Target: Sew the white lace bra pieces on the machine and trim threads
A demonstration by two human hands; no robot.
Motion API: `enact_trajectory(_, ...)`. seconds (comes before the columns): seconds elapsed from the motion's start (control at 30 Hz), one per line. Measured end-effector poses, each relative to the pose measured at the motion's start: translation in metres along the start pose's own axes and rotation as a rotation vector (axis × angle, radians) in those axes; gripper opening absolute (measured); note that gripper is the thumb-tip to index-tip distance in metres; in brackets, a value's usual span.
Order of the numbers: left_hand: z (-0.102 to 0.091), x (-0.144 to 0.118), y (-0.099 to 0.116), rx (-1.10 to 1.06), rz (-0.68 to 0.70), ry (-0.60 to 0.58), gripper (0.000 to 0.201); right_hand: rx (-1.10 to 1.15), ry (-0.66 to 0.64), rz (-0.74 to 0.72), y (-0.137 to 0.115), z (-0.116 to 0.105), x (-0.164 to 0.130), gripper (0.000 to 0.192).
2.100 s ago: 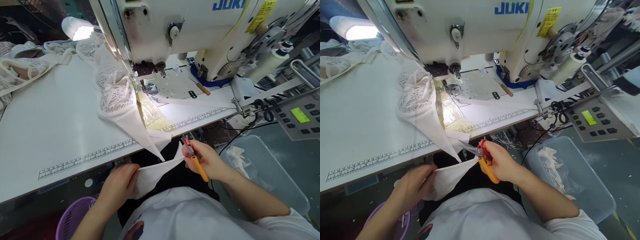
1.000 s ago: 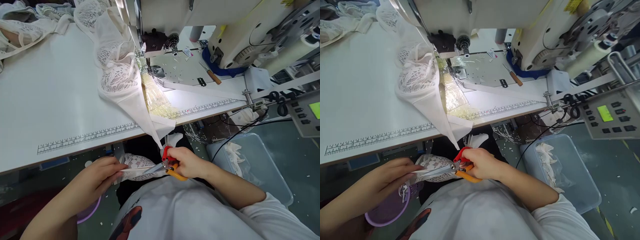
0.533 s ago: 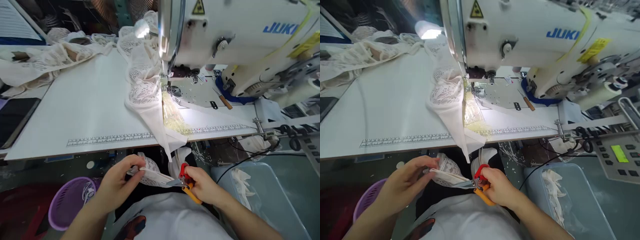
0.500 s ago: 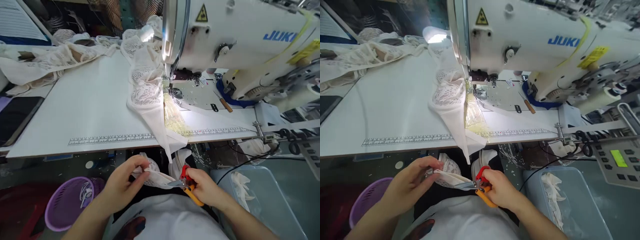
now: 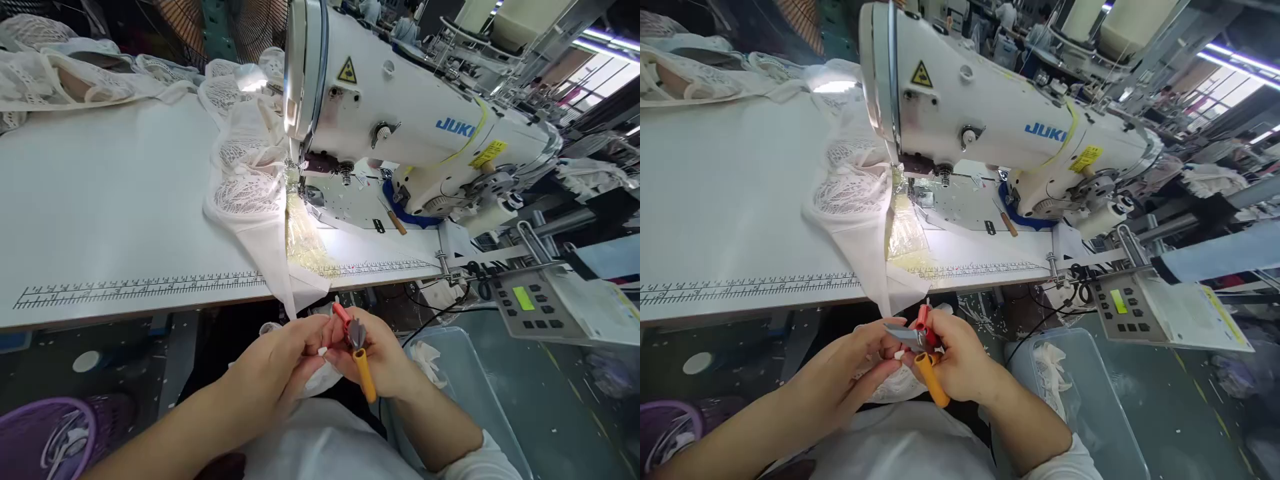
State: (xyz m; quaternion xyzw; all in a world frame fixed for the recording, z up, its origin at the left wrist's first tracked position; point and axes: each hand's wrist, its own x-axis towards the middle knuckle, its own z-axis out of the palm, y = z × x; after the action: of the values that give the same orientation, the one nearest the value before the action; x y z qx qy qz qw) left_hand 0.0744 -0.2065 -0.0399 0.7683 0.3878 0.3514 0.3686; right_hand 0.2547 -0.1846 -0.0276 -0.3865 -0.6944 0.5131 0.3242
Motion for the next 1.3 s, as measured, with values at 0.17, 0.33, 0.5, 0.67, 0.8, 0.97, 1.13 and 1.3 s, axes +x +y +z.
enact_trajectory(0.17,0.001,0.005,0.001,0.054,-0.227,-0.015,0.017,0.093,0.091,-0.033,0.009,0.006,-0.003,0.015)
enact_trajectory(0.33,0.003,0.013,0.007,-0.096,-0.274,-0.062,0.033,0.156,0.152,-0.059,0.008,0.012,0.001,0.022)
enact_trajectory(0.5,0.001,0.016,0.007,-0.377,-0.376,-0.029,0.036,0.122,-0.026,0.036,0.008,-0.002,0.004,0.037)
enact_trajectory(0.67,-0.011,0.019,0.0,-0.597,-0.527,-0.118,0.034,-0.121,-0.465,0.064,0.022,-0.024,-0.007,0.061)
enact_trajectory(0.8,-0.017,0.023,-0.006,-0.661,-0.596,-0.23,0.033,-0.283,-0.566,0.071,0.033,-0.027,-0.018,0.063)
enact_trajectory(0.97,-0.018,0.026,-0.01,-0.604,-0.689,-0.285,0.032,-0.441,-0.522,0.095,0.029,-0.025,-0.017,0.063)
enact_trajectory(1.13,-0.018,0.025,-0.014,-0.649,-0.696,-0.278,0.033,-0.522,-0.476,0.125,0.024,-0.025,-0.014,0.065)
enact_trajectory(1.3,-0.018,0.024,-0.016,-0.678,-0.716,-0.256,0.031,-0.5,-0.436,0.139,0.027,-0.024,-0.017,0.064)
